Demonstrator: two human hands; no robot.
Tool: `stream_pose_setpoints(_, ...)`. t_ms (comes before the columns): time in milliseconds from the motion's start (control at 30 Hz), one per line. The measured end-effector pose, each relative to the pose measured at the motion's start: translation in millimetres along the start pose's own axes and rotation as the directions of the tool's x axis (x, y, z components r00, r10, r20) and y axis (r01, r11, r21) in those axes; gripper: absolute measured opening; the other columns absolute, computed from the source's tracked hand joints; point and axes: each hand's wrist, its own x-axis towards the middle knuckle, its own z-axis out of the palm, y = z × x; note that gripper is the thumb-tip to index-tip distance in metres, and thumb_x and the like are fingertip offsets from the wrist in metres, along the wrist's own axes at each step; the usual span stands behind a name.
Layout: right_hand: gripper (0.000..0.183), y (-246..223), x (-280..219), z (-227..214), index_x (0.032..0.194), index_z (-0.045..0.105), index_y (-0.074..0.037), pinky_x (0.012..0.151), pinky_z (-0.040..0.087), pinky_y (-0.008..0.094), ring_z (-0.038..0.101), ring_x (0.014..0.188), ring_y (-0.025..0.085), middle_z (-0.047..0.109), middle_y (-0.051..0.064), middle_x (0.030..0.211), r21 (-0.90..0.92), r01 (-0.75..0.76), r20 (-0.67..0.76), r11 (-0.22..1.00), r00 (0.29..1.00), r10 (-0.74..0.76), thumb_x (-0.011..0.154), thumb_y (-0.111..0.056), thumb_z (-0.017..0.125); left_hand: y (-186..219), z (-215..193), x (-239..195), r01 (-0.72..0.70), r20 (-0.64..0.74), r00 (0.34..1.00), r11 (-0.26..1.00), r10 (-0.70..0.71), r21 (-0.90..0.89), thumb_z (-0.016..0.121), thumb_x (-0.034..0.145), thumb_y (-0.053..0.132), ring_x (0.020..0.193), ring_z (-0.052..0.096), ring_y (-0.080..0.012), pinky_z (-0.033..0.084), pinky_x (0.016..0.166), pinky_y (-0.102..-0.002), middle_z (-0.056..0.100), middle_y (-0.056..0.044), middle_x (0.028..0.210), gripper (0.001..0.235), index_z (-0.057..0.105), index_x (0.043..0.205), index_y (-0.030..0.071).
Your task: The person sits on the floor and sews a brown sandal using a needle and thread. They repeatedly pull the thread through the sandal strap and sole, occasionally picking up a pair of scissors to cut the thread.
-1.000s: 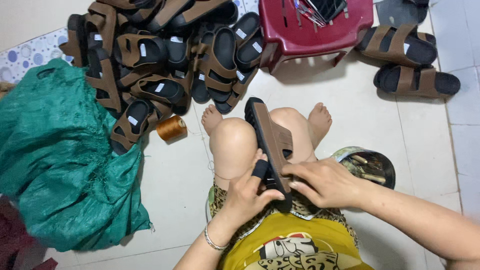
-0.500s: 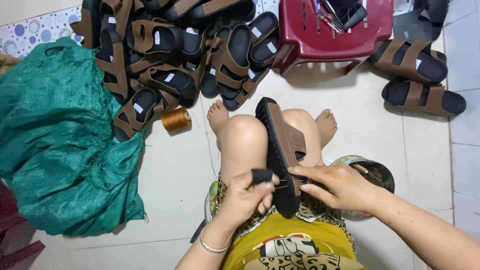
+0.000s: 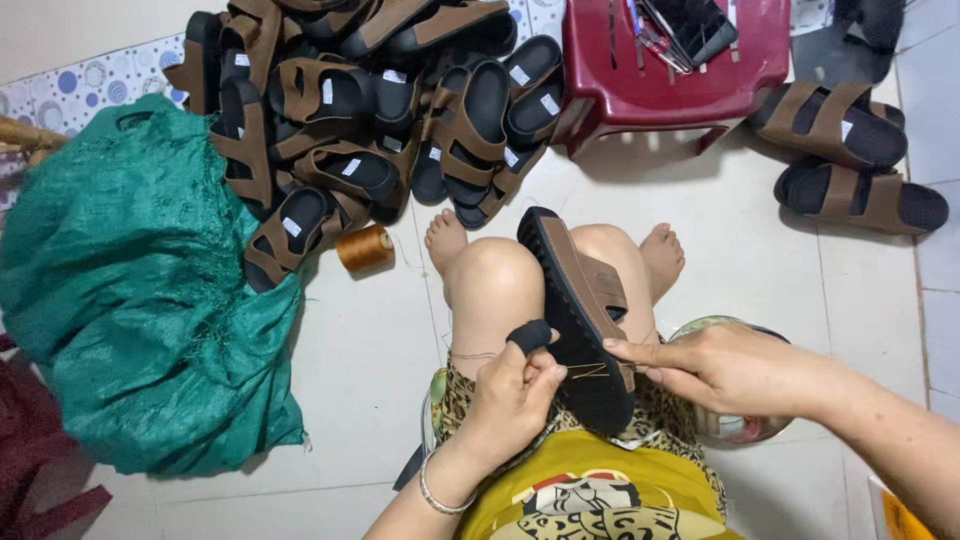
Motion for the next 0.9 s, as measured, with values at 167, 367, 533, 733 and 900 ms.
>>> stream_pose_setpoints(167,0.059,-13.2,-7.4,-28.7,0.155,0.037,-0.067,0.077,0.05,0.035,0.064,0.066,0.029,0.067,0.013,0.069,-0.004,-0.193,0.166,0.981,0.967,0.191,0.101,-0.045,0.039,-4.1,0.0,0.7,-0.033,0.022,0.999,0.996,0.031,0.081,0.064,0.098,0.005,0.063,0.055,-0.0159,0.051,0.063,-0.032,0.059,-0.001,0.079,0.036,0.051,0.131,0.002)
stream_pose_setpoints(367,0.053,26.6,-50.1,-20.9,0.143,0.048,-0.073,0.071,0.053,0.023,0.054,0.06,0.015,0.079,-0.009,0.083,-0.027,-0.445,0.149,0.895,0.884,0.444,0.095,-0.05,0.044,-4.5,-25.3,0.6,-0.101,-0.083,0.988,0.945,0.134,0.312,0.061,0.097,0.005,0.075,0.061,-0.0264,0.053,0.067,-0.039,0.063,-0.011,0.09,0.014,0.056,0.11,0.002)
stream_pose_setpoints(533,0.026,41.3,-35.4,62.8,0.086,0.077,-0.005,0.046,0.069,0.03,0.071,0.063,0.015,0.075,0.007,0.083,0.819,0.039,-0.195,0.573,0.957,0.214,0.094,-0.026,0.063,32.4,-15.7,3.2,-0.428,0.025,0.886,0.797,0.463,0.425,0.073,0.092,0.005,0.081,0.065,-0.0362,0.05,0.069,-0.047,0.065,-0.017,0.08,0.019,0.062,0.079,-0.003)
stream_pose_setpoints(733,0.026,-27.5,8.5,55.6,0.099,0.078,-0.007,0.087,0.057,0.027,0.075,0.089,0.011,0.083,0.003,0.096,0.622,0.376,-0.638,0.687,0.752,0.167,0.096,-0.027,0.061,39.7,45.0,-8.1,-0.648,0.483,0.762,0.492,0.432,0.582,0.069,0.081,0.005,0.061,0.053,-0.0268,0.039,0.053,-0.038,0.057,-0.01,0.068,0.021,0.059,0.064,0.011)
stream_pose_setpoints(900,0.028,-26.7,20.9,42.9,0.086,0.078,-0.005,0.093,0.052,0.031,0.067,0.093,0.017,0.071,0.005,0.089,0.532,0.592,-0.766,0.606,0.642,0.045,0.099,-0.025,0.063,16.2,69.8,-0.2,-0.452,0.302,0.857,0.328,0.417,0.83,0.061,0.083,0.006,0.051,0.048,-0.0244,0.032,0.042,-0.038,0.051,-0.007,0.059,0.018,0.053,0.069,0.015)
